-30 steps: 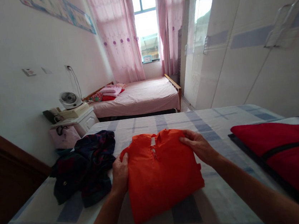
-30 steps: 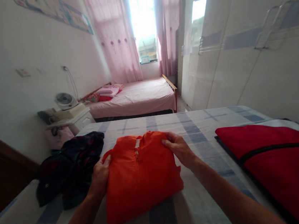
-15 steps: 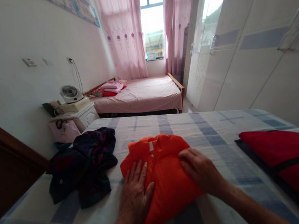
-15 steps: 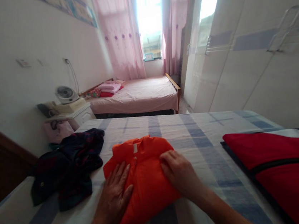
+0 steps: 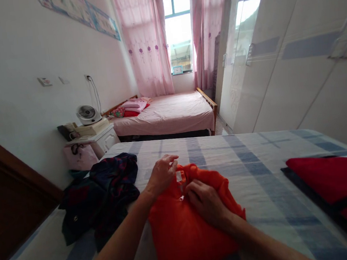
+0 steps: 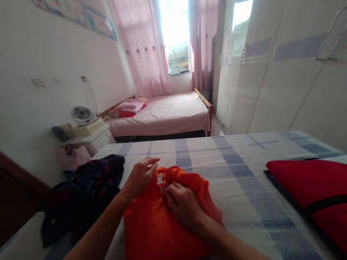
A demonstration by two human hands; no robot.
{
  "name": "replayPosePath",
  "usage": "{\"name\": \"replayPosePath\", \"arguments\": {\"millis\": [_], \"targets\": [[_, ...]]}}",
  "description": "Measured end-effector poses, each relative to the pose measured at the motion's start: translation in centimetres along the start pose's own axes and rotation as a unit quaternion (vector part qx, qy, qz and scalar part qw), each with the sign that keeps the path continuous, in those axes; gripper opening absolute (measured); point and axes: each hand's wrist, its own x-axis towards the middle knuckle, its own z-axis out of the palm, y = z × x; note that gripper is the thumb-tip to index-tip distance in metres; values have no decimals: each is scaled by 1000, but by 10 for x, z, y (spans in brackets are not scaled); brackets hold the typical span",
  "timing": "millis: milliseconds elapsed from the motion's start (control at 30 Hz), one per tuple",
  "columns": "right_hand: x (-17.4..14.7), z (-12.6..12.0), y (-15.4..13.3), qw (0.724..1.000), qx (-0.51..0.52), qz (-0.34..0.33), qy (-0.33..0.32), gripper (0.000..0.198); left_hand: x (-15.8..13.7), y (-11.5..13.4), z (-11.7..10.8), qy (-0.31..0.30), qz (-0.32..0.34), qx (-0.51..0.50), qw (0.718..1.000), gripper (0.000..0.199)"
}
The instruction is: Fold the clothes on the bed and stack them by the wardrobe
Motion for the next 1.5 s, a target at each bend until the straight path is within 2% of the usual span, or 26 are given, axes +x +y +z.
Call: {"name": "replayPosePath", "arguments": {"millis": [100,267,500,600,700,933,1133,1300,1400,1500], "targets": [[-11,20,18,999,-10,10,-31,17,32,-18,15,-65,-10,-27,997,37],[-12,16,20,999,-6,16,-48,18,47,-33,34,-200,-1,-97,975,37],[-11,19,22,998,-11,22,-55,17,64,-37,26,-364,20,-221,905,48],[-12,19,21,998,-19,21,-51,17,71,-30,24,-413,40,-252,874,37],[-13,18,20,998,-26,14,-50,17,73,-25,24,-437,53,-264,858,27],[-15,16,18,998,-29,-15,-49,17,69,-32,21,-413,35,-270,869,20],[-17,16,18,998,-31,-32,-37,17,63,-23,5,-335,42,-313,888,16],[-17,15,18,998,-22,-52,-19,17,61,-27,0,-246,62,-216,943,18],[-18,13,16,998,-23,-64,-6,18,64,-33,-1,-212,60,-154,963,17],[-18,12,15,993,-65,-99,29,24,67,-38,9,-172,52,-68,981,14]]}}
